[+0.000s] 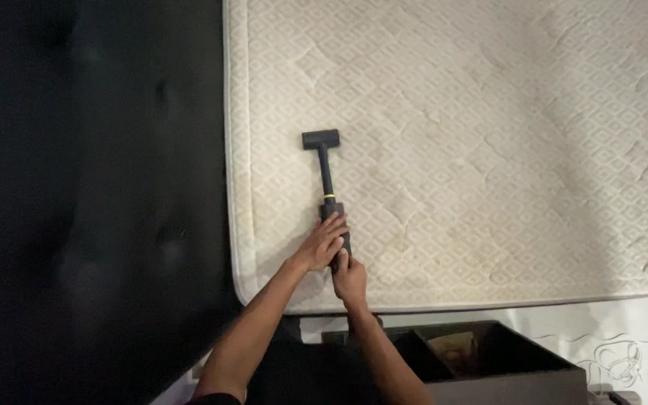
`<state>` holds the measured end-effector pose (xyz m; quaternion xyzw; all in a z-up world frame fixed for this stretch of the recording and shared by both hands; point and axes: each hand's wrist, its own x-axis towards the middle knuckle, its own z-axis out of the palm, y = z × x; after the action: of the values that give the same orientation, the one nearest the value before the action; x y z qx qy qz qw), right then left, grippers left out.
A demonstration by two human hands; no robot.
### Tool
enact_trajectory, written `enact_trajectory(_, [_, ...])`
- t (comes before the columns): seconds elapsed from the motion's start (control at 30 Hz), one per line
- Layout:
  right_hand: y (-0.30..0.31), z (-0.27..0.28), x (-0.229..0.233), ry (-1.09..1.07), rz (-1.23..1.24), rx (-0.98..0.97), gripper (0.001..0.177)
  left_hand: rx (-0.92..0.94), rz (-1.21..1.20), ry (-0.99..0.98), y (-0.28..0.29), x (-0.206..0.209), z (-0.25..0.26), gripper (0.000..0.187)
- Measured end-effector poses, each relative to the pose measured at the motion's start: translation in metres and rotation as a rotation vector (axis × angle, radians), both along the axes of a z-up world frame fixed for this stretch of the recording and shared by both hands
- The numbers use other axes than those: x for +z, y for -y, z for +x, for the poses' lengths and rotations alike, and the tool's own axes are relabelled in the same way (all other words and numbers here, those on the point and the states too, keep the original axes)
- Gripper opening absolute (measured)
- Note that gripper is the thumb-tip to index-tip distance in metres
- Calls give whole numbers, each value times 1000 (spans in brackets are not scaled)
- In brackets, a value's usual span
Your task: The person vacuums a mattress by moving a handheld vacuum cleaner across its surface.
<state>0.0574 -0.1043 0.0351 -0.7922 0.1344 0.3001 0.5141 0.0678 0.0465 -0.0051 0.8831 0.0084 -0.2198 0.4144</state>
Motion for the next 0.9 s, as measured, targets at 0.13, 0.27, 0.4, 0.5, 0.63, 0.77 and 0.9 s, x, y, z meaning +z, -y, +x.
enact_trajectory(0.13, [-6, 42, -8, 38, 26, 6, 53, 45, -20, 66, -5, -8, 39, 48])
enact_trajectory(0.27, [-22, 80, -15, 0, 38, -15, 57, 58, 27, 159, -20, -22, 73, 47])
enact_trajectory(0.4, [-45, 116, -29, 26, 65, -35, 57, 55, 30, 212, -42, -34, 113, 44])
enact_trajectory(0.5, [-62, 145, -45, 30, 33, -26, 57, 44, 47, 200, -59, -45, 144, 45])
enact_trajectory(0.63, [-82, 177, -60, 134, 107, -49, 55, 45, 79, 180, -84, -65, 184, 45])
enact_trajectory(0.77, [-98, 214, -71, 77, 33, -4, 59, 10, 16, 184, -103, -90, 216, 45])
enact_trajectory(0.9, [-120, 253, -88, 108, 56, -21, 60, 26, 40, 201, -126, -117, 256, 41])
